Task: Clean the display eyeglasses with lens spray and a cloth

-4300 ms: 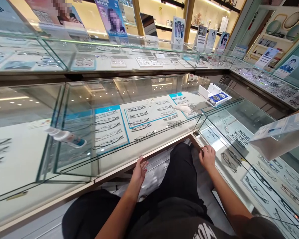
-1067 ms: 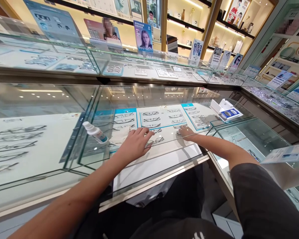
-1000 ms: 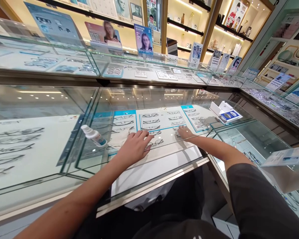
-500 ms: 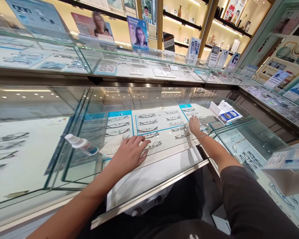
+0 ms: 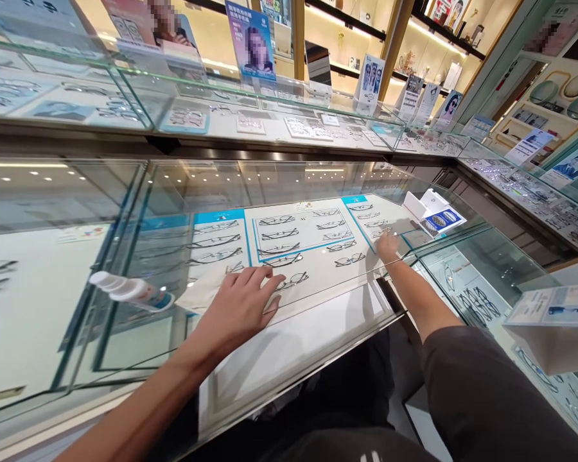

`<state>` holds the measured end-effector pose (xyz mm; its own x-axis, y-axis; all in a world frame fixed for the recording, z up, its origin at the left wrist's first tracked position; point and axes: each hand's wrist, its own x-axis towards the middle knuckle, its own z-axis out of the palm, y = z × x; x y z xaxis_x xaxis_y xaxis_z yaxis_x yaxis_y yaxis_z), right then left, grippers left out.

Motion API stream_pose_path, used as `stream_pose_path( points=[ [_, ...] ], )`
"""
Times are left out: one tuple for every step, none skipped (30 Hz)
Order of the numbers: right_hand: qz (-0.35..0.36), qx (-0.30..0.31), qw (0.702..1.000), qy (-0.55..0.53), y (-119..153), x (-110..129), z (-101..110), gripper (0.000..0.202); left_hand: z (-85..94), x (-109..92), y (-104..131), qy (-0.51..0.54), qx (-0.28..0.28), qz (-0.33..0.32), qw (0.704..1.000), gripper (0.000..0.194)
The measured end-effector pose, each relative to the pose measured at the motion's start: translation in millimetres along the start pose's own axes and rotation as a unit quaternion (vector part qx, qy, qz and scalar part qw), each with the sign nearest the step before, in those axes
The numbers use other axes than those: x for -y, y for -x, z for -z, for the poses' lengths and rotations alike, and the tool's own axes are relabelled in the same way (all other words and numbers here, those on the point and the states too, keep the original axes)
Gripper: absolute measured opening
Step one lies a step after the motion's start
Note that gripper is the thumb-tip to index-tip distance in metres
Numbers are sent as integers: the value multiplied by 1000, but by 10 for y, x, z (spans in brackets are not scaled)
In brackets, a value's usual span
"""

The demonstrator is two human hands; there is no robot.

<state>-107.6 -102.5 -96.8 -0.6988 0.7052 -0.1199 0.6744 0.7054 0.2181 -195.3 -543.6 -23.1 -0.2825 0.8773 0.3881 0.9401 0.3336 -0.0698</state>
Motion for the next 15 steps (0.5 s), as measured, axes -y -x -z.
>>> stream_pose_path(
  points=[
    [-10,-6,1000,-5,-5,57,12,57,-1,-1,-4,7,0,2,1000,28],
    [-25,-15,1000,-11,-15,118,30,56,-4,-2,-8,12,-1,3,1000,27],
    [-38,-26,999,-17,-28,178,54,55,-8,-3,-11,15,-2,2,1000,27],
    [-41,-35,998,-21,-41,230,81,53,-14,-3,-12,15,-4,2,1000,27],
    [-41,-44,998,-25,-52,267,109,52,-21,-3,-12,14,-6,2,1000,27],
    [-40,-52,997,-29,-61,285,136,50,-27,-2,-10,13,-8,2,1000,26],
    [-41,-58,997,-31,-65,281,161,49,-33,-1,-7,13,-8,2,1000,26],
    [-46,-64,996,-33,-65,253,180,49,-38,0,-3,13,-8,3,1000,26],
    [-54,-68,996,-34,-59,206,193,50,-43,0,1,13,-8,4,1000,26],
    [-65,-72,995,-35,-49,143,198,51,-47,0,6,13,-9,3,1000,25],
    [-78,-73,994,-34,-37,74,195,52,-50,-1,11,12,-11,3,1000,26],
    [-88,-73,993,-31,-24,6,187,52,-53,-3,16,9,-14,3,1000,26],
    [-94,-71,993,-28,-13,-52,174,52,-55,-6,19,4,-17,3,1000,26],
    [-92,-69,993,-25,-6,-92,158,52,-55,-9,22,-1,-21,2,1000,26],
    [-72,-66,995,-21,-5,-110,143,52,-54,-12,23,-7,-24,0,1000,26]
  ],
)
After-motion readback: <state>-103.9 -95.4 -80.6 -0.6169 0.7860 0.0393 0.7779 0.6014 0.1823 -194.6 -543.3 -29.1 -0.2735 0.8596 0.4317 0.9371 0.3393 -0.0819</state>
